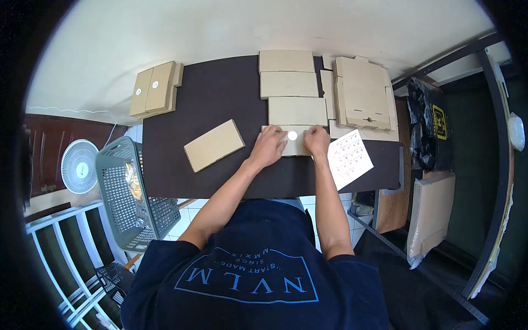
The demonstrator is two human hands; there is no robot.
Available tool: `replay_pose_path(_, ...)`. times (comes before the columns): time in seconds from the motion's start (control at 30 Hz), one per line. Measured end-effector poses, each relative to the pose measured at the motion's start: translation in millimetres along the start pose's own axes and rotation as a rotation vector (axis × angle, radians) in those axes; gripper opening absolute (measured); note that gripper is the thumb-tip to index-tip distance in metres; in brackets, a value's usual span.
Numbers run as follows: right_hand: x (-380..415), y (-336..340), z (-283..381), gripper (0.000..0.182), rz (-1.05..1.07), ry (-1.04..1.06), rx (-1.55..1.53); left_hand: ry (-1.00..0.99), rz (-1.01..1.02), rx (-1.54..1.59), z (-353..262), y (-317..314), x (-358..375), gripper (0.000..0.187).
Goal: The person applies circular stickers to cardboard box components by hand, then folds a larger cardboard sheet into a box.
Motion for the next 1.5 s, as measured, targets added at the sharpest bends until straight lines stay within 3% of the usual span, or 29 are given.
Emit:
replay_pose_path(0.03, 6.1, 15.1, 3.3, 0.032, -0.12, 0.045, -0.003, 0.034, -0.015, 0.195, 7.7, 5.0, -0.5, 0.03)
replay_pose_path(0.07, 11.2, 19.8, 2.1, 0.032, -0.116, 0.052, -0.003, 0.037, -0.022, 0.192, 11.3, 9.3, 1.9, 0.03)
replay_pose_path(0.13, 30.1, 48.5, 2.0, 0.039, -0.257, 0.04, 0.118, 0.37, -0.226, 0.304, 43.7, 37.6, 19.0, 0.025)
replay_pose_path(0.17, 32.6, 45.8, -4.4, 0.044, -0.224, 0.048, 0.153, 0.502, -0.259, 0.233, 55.9, 41.9, 29.6, 0.025)
replay_pose_path(0.2, 32.9, 41.6, -9.6, 0.051, -0.192, 0.059, 0.186, 0.509, -0.268, 0.227, 58.4, 42.9, 35.2, 0.025)
replay_pose_path(0.27, 34.5, 30.8, -21.9, 0.052, -0.11, 0.006, 0.106, 0.488, 0.032, -0.021, 59.7, 16.5, 43.9, 0.034)
replay_pose_path(0.33, 29.8, 25.0, -38.5, 0.059, -0.103, 0.009, 0.095, 0.545, 0.078, 0.104, 64.1, -2.9, 51.2, 0.046)
replay_pose_path(0.4, 15.2, 19.4, -76.0, 0.058, -0.114, 0.052, -0.048, 0.553, -0.01, 0.194, 44.4, 14.9, 55.2, 0.051)
replay_pose_path(0.47, 27.2, 35.3, -73.3, 0.049, -0.049, 0.002, -0.291, 0.517, -0.043, 0.148, 27.6, 30.2, 58.0, 0.056)
replay_pose_path(0.53, 40.1, 43.4, -63.5, 0.043, 0.042, -0.064, -0.483, 0.541, -0.068, 0.528, 32.3, 26.3, 60.2, 0.056)
replay_pose_path(0.6, 66.8, 53.6, -26.8, 0.04, 0.054, -0.126, -0.693, 0.641, -0.027, 0.635, 36.7, 37.1, 65.5, 0.05)
replay_pose_path(0.67, 72.7, 46.8, -5.2, 0.039, 0.141, -0.129, -0.731, 0.622, -0.149, 0.871, 42.1, 52.4, 69.0, 0.044)
replay_pose_path(0.73, 84.7, 24.8, 28.5, 0.033, 0.303, -0.164, -0.979, 0.591, -0.308, 0.946, 60.8, 81.3, 74.7, 0.043)
replay_pose_path(0.8, 83.9, -4.4, 57.8, 0.038, 0.481, -0.11, -1.003, 0.661, -0.496, 0.941, 92.4, 110.5, 92.5, 0.041)
replay_pose_path(0.97, 103.0, -89.8, 162.7, 0.033, 0.66, -0.056, -1.002, 0.75, -0.808, 1.133, 137.0, 178.7, 127.5, 0.047)
replay_pose_path(1.13, 96.1, -171.1, 264.3, 0.033, 0.828, 0.02, -0.876, 0.801, -0.897, 0.929, 233.8, 252.4, 144.9, 0.047)
replay_pose_path(1.2, 88.1, -196.5, 309.6, 0.036, 0.822, 0.033, -0.869, 0.817, -0.846, 0.769, 267.9, 292.4, 133.9, 0.045)
replay_pose_path(1.27, 74.0, -220.3, 354.7, 0.036, 0.833, 0.044, -0.851, 0.746, -0.862, 0.442, 299.8, 339.0, 114.6, 0.044)
replay_pose_path(1.3, 65.5, -232.6, 374.2, 0.037, 0.839, 0.049, -0.84, 0.75, -0.873, 0.448, 328.3, 352.0, 109.1, 0.044)
replay_pose_path(1.37, 47.5, -258.7, 405.8, 0.038, 0.835, 0.048, -0.829, 0.718, -0.78, 0.135, 374.0, 378.1, 95.0, 0.05)
replay_pose_path(1.4, 40.2, -270.5, 419.3, 0.039, 0.827, 0.043, -0.831, 0.723, -0.79, 0.137, 385.2, 387.1, 90.1, 0.05)
replay_pose_path(1.47, 30.6, -292.8, 439.8, 0.041, 0.814, 0.05, -0.822, 0.743, -0.769, -0.217, 393.0, 410.6, 78.6, 0.058)
replay_pose_path(1.5, 23.9, -304.2, 446.2, 0.041, 0.797, 0.053, -0.813, 0.748, -0.709, -0.205, 403.2, 412.6, 71.5, 0.059)
Point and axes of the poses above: each hand's wrist, its own x-axis away from the middle knuckle, its own y-axis out of the back of the hand, z = x × y, the point moved 10 cm from there along -x, towards the middle knuckle, and after that the axes turned 4 degrees about -x, right-handed, at the moved point
